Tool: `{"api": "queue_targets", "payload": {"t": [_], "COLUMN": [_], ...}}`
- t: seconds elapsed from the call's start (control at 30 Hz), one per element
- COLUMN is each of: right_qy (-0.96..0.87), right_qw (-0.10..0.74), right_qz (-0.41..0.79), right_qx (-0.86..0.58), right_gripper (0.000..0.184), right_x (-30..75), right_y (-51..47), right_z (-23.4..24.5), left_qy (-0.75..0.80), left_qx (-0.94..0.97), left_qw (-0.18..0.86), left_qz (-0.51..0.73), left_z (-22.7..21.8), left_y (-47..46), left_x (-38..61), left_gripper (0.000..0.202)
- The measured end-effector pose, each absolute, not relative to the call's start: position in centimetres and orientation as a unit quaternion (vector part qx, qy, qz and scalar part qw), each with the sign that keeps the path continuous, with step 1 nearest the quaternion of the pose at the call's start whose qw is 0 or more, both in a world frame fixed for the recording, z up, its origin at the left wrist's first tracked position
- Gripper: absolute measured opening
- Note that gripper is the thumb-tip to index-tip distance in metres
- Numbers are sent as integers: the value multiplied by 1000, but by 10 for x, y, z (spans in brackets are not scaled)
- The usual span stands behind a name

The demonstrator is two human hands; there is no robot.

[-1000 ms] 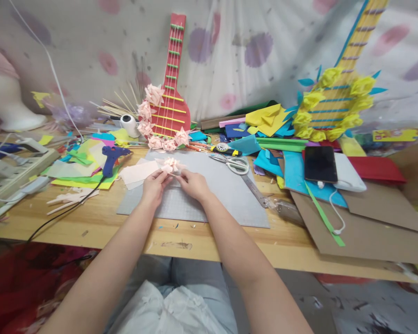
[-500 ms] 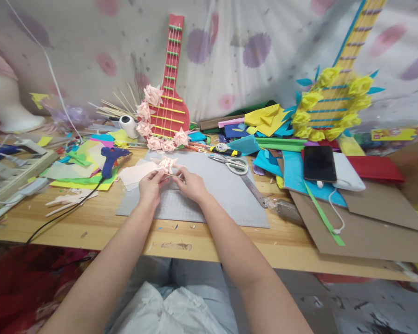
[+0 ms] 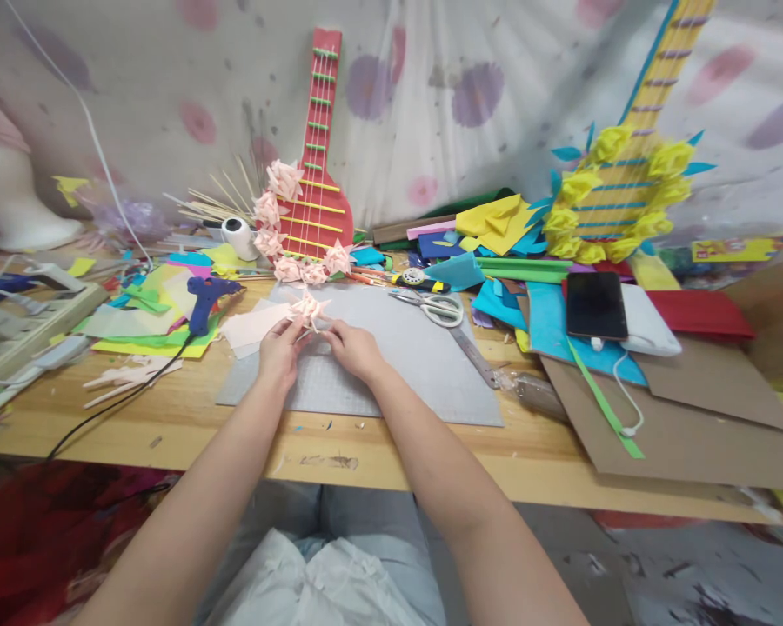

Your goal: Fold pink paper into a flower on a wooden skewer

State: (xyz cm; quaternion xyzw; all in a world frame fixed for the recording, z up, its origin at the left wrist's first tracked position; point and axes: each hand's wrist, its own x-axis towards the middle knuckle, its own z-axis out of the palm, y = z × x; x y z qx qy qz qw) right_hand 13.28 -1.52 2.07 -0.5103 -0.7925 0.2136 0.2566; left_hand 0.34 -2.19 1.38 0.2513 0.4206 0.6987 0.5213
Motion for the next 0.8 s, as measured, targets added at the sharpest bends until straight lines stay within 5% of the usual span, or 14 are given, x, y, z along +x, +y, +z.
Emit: {"api": "queue_targets", "payload": {"t": [0.27, 0.8], "right_qy": [-788, -784], "right_qw": [250, 272], "right_qz": [251, 206], "right_qx": [-503, -519], "right_gripper": [30, 22], "right_x": [134, 135], "right_y": [-10, -14], "right_z": [14, 19], "left_qy": [406, 416], "left_qx": [223, 209], "left_qw": [551, 520], "left_qz": [694, 716], "left_z": [17, 14], "left_y": [-23, -20], "left_x": [3, 5], "left_gripper": [13, 21]}}
